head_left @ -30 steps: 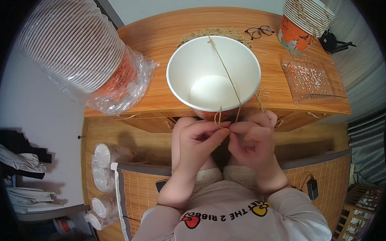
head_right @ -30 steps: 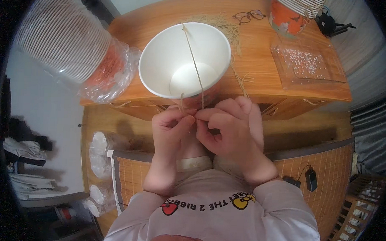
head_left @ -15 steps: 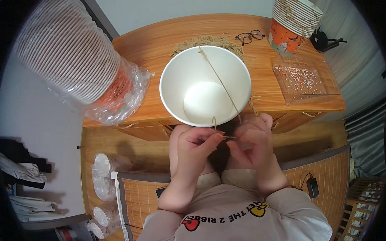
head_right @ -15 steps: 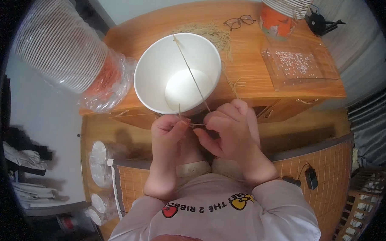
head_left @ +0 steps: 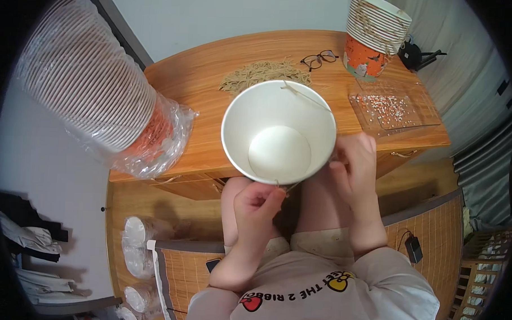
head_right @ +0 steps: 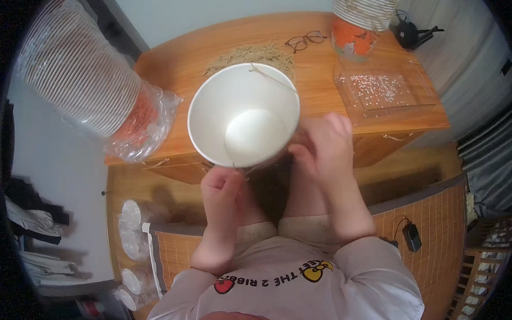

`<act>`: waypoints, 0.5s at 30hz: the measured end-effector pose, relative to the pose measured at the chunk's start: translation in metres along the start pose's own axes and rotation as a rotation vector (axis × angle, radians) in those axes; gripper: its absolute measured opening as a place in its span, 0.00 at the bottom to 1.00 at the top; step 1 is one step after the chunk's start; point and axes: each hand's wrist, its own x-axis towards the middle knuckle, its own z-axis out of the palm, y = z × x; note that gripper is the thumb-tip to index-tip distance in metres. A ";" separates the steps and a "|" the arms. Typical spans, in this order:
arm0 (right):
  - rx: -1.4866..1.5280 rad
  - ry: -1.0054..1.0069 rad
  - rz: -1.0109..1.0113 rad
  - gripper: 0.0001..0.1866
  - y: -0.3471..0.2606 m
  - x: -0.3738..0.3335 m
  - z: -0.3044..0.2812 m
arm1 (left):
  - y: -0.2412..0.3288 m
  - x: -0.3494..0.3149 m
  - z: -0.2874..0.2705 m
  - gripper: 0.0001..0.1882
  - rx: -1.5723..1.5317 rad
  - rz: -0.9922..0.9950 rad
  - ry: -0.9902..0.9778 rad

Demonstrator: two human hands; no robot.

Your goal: Manually attaching string handles to paper buckets at a workstation.

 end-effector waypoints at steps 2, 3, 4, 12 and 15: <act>-0.022 -0.038 0.072 0.32 0.007 0.010 -0.008 | -0.003 -0.006 0.003 0.03 0.111 0.238 -0.039; -0.034 -0.028 0.072 0.32 0.008 0.016 -0.013 | -0.001 -0.010 0.004 0.04 0.332 0.395 -0.050; 0.144 -0.069 0.099 0.29 0.010 0.021 -0.017 | 0.002 -0.013 0.003 0.05 0.409 0.473 -0.128; 0.556 -0.469 0.265 0.28 0.008 0.044 -0.039 | 0.012 -0.039 -0.039 0.11 0.870 0.736 -0.516; 0.675 -0.146 0.281 0.30 0.029 0.083 -0.073 | -0.013 -0.064 -0.104 0.16 1.176 0.532 -0.295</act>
